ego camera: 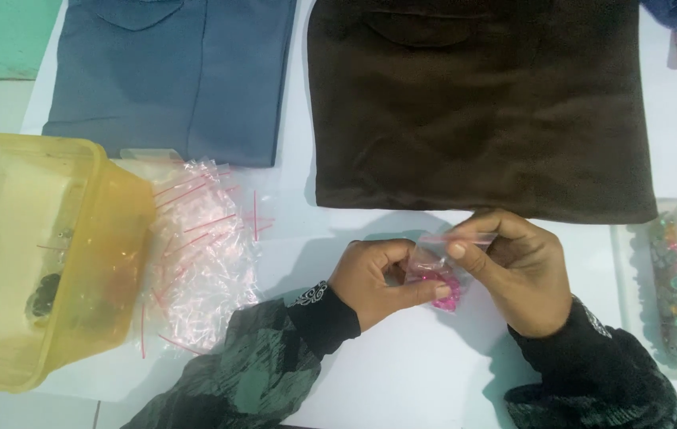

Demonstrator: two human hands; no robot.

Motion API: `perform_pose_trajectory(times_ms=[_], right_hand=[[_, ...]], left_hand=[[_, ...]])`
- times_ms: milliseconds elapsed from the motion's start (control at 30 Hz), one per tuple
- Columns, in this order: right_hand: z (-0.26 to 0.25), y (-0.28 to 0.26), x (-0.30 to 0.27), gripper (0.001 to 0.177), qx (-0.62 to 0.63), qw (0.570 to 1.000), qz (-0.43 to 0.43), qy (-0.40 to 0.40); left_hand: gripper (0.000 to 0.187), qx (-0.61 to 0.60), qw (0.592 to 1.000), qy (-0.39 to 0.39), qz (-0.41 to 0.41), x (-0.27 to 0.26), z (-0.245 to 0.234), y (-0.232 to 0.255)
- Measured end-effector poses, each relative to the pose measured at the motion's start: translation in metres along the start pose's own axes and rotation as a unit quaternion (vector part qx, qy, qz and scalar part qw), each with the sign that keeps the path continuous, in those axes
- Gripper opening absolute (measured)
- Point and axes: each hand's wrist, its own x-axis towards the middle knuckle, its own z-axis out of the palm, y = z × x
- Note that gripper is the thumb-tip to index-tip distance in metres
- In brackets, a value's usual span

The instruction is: Sorting various colored buttons from a container and bagging them into small plastic pouches.

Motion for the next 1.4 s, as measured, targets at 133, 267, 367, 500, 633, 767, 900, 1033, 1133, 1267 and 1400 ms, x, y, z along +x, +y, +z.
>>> perform_pose_trajectory(times_ms=[133, 267, 367, 500, 633, 767, 900, 1033, 1133, 1267, 1400], right_hand=[[-0.002, 0.0, -0.001, 0.013, -0.001, 1.0, -0.009, 0.009], [-0.001, -0.004, 0.0, 0.012, -0.018, 1.0, 0.014, 0.011], [-0.003, 0.002, 0.002, 0.013, -0.023, 0.999, 0.022, 0.013], [0.0, 0.001, 0.0, 0.013, -0.024, 1.0, 0.008, 0.015], [0.006, -0.001, -0.001, 0.013, -0.034, 0.999, 0.009, 0.011], [0.01, 0.001, -0.004, 0.014, -0.013, 1.0, 0.024, -0.008], [0.012, 0.0, -0.003, 0.012, -0.015, 0.999, 0.039, -0.008], [0.007, 0.0, -0.001, 0.011, 0.011, 0.999, 0.028, 0.016], [0.003, 0.0, 0.004, 0.013, 0.005, 0.999, 0.029, 0.026], [0.012, -0.008, 0.003, 0.021, 0.023, 0.999, 0.041, 0.006], [0.013, -0.004, 0.002, 0.03, -0.002, 0.997, 0.07, -0.016]], left_hand=[[0.021, 0.001, 1.0, -0.009, -0.002, -0.001, 0.0, 0.006], [0.023, -0.007, 1.0, -0.004, 0.005, -0.001, 0.002, 0.006], [0.025, 0.006, 1.0, 0.011, 0.018, -0.001, 0.005, 0.003], [0.03, 0.027, 0.997, 0.07, 0.006, -0.001, 0.003, 0.004], [0.025, 0.043, 0.991, 0.127, 0.026, 0.005, -0.002, 0.009], [0.02, -0.025, 0.986, 0.159, 0.044, 0.007, -0.005, -0.003], [0.022, -0.119, 0.978, 0.167, 0.023, 0.007, -0.006, 0.006], [0.029, -0.163, 0.975, 0.149, -0.003, 0.008, -0.004, 0.007], [0.034, -0.073, 0.991, 0.112, 0.013, 0.004, -0.002, 0.014], [0.033, -0.086, 0.988, 0.131, 0.009, 0.008, -0.007, 0.006], [0.033, -0.103, 0.983, 0.15, 0.016, 0.008, -0.009, 0.01]])
